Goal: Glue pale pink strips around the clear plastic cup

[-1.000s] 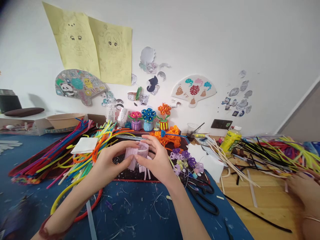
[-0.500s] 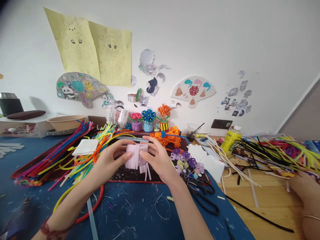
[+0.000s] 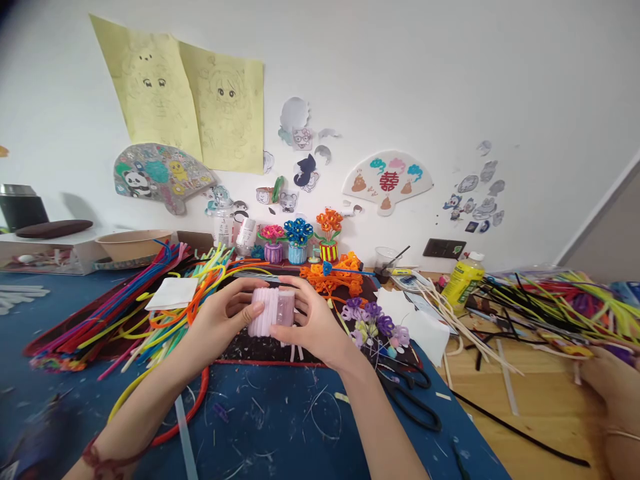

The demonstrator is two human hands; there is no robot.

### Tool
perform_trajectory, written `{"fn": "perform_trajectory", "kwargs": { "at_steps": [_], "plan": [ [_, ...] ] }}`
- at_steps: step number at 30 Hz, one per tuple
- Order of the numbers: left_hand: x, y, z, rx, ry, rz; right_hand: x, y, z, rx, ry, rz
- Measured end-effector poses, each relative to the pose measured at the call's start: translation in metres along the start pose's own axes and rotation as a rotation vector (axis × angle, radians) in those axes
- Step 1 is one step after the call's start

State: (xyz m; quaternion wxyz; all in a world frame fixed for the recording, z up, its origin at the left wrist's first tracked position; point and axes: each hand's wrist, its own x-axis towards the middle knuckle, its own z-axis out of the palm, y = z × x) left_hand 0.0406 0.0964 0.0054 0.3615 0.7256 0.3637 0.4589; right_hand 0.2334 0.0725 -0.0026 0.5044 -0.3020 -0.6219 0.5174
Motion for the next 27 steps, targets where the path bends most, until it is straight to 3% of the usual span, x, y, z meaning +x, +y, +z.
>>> {"fn": "perform_trajectory", "kwargs": {
  "at_steps": [15,27],
  "plan": [
    [0.001,0.006,-0.003,-0.035,-0.006,-0.065,0.003,0.006,-0.003,-0.13,-0.022,0.044],
    [-0.003,0.019,-0.002,-0.179,-0.107,-0.174,0.0,-0.001,-0.002,-0.245,-0.033,-0.02]
  ]
}}
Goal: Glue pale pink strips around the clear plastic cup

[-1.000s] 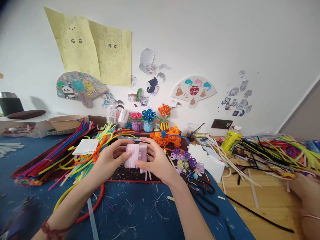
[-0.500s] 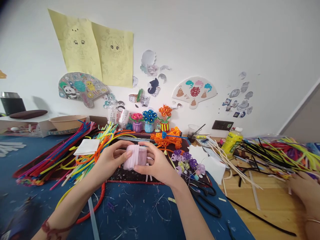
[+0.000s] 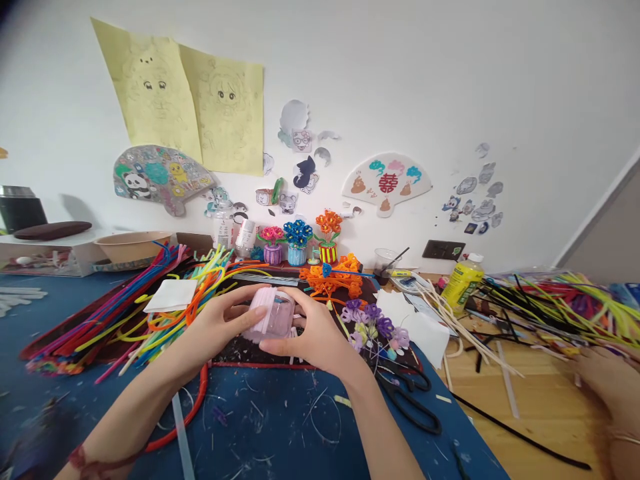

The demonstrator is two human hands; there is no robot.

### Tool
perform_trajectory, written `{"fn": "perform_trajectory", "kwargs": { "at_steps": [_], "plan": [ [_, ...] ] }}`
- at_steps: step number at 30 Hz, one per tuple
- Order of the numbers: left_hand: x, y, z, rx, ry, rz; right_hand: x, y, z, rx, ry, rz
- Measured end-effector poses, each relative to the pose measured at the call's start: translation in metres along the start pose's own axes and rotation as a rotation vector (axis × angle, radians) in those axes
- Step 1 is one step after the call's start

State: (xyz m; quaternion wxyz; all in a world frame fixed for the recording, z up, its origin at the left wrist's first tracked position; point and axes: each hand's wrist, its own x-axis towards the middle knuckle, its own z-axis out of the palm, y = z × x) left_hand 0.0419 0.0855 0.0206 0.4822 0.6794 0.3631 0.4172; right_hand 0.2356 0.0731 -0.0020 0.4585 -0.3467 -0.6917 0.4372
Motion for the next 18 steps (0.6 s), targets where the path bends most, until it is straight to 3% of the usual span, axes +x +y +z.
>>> {"fn": "perform_trajectory", "kwargs": {
  "at_steps": [10,16,18],
  "plan": [
    [-0.002,0.0062,-0.0014,-0.118,-0.092,0.016,0.0017,0.0017,0.0011,-0.071,0.122,-0.038],
    [-0.0055,0.0086,-0.0085,-0.116,-0.162,-0.012,-0.0003,-0.002,0.003,-0.185,0.135,-0.051],
    [-0.0054,0.0085,-0.0094,-0.101,-0.137,-0.005,-0.001,-0.0059,0.0037,-0.236,0.131,-0.079]
  ]
}}
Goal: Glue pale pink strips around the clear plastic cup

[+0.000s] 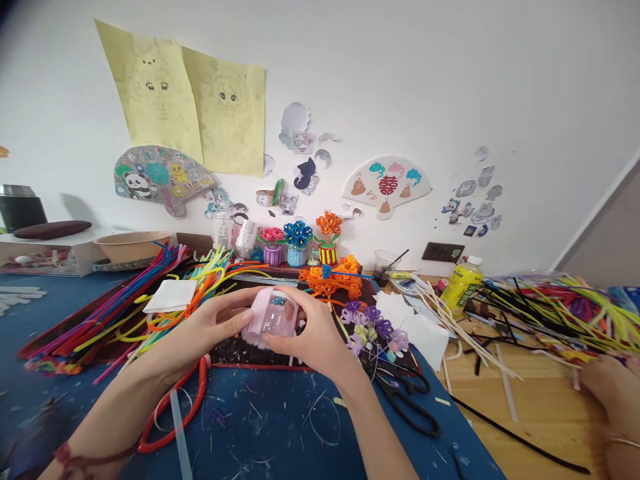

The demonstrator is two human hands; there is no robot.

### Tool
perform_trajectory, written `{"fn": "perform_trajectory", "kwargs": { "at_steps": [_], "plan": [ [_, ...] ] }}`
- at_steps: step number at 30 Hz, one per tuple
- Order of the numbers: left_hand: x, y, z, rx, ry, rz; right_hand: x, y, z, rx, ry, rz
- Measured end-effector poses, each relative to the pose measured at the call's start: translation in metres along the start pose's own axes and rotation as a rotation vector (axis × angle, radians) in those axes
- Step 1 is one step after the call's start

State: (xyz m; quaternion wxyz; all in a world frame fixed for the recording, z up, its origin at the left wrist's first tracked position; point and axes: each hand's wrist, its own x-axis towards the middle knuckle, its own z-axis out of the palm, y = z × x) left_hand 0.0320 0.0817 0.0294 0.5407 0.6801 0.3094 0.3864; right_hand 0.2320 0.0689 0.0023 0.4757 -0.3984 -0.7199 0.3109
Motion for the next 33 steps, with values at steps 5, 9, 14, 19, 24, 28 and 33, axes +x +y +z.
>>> {"fn": "perform_trajectory", "kwargs": {
  "at_steps": [5,9,14,19,24,28,33],
  "plan": [
    [0.005,-0.004,0.004,0.032,0.126,0.007,-0.001,-0.007,0.0,-0.109,0.002,-0.092],
    [0.006,-0.005,0.004,0.022,0.079,-0.017,-0.001,-0.006,0.001,-0.085,0.023,-0.096],
    [0.002,-0.001,-0.001,-0.04,-0.012,-0.004,-0.001,-0.006,-0.002,-0.035,0.017,-0.071],
    [0.0,-0.001,-0.007,-0.081,-0.148,0.021,0.001,-0.005,-0.004,-0.02,0.017,-0.087],
    [0.001,-0.002,0.0,-0.024,0.053,0.02,-0.001,-0.008,-0.002,-0.062,0.005,-0.117],
    [0.002,-0.003,0.003,0.046,0.068,0.019,-0.002,-0.009,-0.001,-0.108,0.004,-0.11],
    [-0.002,-0.002,-0.002,0.1,-0.067,0.053,-0.001,-0.008,-0.001,-0.101,0.011,-0.128]
  ]
}}
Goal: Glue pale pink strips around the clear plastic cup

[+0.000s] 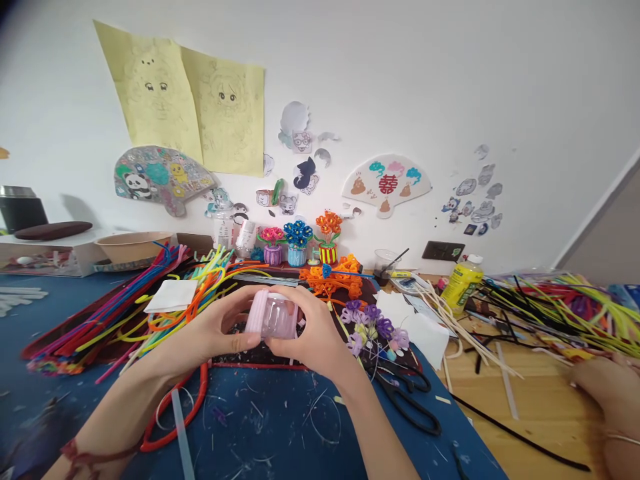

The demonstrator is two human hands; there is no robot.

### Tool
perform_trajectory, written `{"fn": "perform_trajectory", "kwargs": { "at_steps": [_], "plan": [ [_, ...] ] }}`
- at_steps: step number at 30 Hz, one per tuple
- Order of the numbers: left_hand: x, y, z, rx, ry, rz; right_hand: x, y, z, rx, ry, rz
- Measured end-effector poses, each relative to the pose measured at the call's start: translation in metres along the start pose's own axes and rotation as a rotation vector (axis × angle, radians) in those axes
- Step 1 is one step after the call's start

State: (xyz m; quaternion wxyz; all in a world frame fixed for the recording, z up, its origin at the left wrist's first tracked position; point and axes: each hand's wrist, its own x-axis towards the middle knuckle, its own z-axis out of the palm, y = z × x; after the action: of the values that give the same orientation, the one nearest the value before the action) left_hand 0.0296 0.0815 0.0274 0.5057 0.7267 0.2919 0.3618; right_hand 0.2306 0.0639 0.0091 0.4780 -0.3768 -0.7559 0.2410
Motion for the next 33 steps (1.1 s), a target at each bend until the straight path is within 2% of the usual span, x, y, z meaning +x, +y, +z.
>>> {"fn": "perform_trajectory", "kwargs": {
  "at_steps": [2,8,16,20,26,33],
  "plan": [
    [0.0,0.0,0.0,-0.01,-0.003,-0.003,0.0,-0.001,0.0,-0.008,-0.002,-0.01],
    [0.006,-0.004,0.004,-0.08,0.116,-0.021,-0.001,-0.006,0.001,-0.06,-0.023,-0.012],
    [0.004,-0.003,0.001,-0.081,-0.007,0.036,0.0,-0.006,-0.002,-0.019,0.012,-0.016],
    [0.001,-0.004,-0.003,-0.026,-0.073,0.01,0.0,-0.002,-0.002,0.0,0.022,-0.04],
    [0.004,-0.006,0.001,0.011,0.034,0.04,-0.001,-0.002,0.002,-0.062,0.035,-0.026],
    [0.005,-0.01,0.001,0.081,-0.001,0.072,-0.002,0.001,0.001,-0.023,0.045,-0.014]
  ]
}}
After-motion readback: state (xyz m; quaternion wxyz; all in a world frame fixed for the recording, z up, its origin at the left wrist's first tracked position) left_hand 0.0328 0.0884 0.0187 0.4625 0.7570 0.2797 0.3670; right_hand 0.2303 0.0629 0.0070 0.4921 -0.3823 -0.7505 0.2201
